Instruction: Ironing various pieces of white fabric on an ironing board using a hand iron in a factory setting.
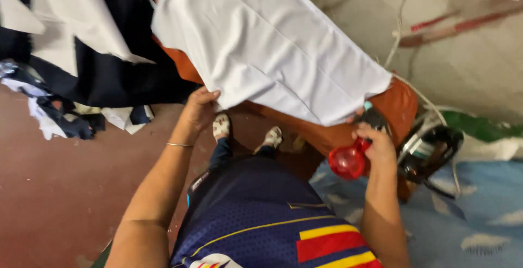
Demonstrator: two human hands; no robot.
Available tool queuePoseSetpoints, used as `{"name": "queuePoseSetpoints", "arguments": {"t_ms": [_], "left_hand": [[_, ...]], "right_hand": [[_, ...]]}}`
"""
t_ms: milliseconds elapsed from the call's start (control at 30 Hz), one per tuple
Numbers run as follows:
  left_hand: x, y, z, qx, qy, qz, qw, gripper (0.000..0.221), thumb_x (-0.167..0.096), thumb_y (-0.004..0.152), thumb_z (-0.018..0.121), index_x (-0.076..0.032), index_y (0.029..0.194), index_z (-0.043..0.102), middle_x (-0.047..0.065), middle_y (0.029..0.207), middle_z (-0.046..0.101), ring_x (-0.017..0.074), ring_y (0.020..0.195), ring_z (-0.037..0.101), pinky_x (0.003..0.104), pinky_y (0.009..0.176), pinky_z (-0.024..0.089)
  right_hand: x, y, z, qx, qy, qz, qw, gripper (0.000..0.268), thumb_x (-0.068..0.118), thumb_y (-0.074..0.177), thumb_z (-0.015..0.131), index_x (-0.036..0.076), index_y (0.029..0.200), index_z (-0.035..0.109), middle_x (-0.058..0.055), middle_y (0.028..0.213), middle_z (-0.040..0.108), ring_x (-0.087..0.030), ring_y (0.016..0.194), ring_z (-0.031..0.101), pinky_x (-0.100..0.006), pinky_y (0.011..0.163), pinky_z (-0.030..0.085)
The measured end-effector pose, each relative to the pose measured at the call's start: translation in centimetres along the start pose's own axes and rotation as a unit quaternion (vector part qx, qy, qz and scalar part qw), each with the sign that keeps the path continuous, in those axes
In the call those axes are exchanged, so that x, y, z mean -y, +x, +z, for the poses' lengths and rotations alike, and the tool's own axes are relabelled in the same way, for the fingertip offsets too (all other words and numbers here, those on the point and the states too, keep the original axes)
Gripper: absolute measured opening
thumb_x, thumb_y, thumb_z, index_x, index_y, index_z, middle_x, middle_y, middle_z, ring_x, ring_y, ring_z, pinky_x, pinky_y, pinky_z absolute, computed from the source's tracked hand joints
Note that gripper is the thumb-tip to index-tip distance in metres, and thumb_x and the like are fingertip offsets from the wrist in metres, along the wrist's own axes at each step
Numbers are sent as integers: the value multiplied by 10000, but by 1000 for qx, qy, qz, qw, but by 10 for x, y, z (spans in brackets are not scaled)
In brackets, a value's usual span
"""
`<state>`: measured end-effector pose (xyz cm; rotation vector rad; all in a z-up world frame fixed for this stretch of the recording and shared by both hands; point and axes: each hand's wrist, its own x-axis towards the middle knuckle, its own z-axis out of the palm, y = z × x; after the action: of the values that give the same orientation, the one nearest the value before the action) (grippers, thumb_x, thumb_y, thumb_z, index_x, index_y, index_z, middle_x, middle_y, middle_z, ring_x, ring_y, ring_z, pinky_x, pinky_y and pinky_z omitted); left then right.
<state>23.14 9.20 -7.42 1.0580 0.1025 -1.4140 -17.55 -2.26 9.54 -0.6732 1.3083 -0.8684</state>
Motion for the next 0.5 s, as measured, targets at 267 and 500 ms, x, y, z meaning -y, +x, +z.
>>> {"name": "queuePoseSetpoints", "arguments": {"t_ms": [267, 500], "left_hand": [[-60, -46, 31, -23, -9, 118, 993, 220, -41, 793, 785, -42, 1012, 764, 121, 834, 741, 240, 746, 770, 357, 746, 635], [-43, 7, 52, 131, -246, 62, 958, 555, -372, 744, 855, -81, 1197, 721, 124, 1211, 743, 325, 1142, 724, 477, 1169, 499]], "right_hand": [[2, -11, 10, 10, 31, 29, 999, 346, -193, 545, 726, 51, 787, 689, -89, 707, 677, -277, 641, 687, -416, 593, 520], [-5, 23, -11, 23, 92, -4, 995, 252, -202, 574, 718, 14, 685, 647, -140, 673, 645, -308, 605, 634, -441, 575, 476]]}}
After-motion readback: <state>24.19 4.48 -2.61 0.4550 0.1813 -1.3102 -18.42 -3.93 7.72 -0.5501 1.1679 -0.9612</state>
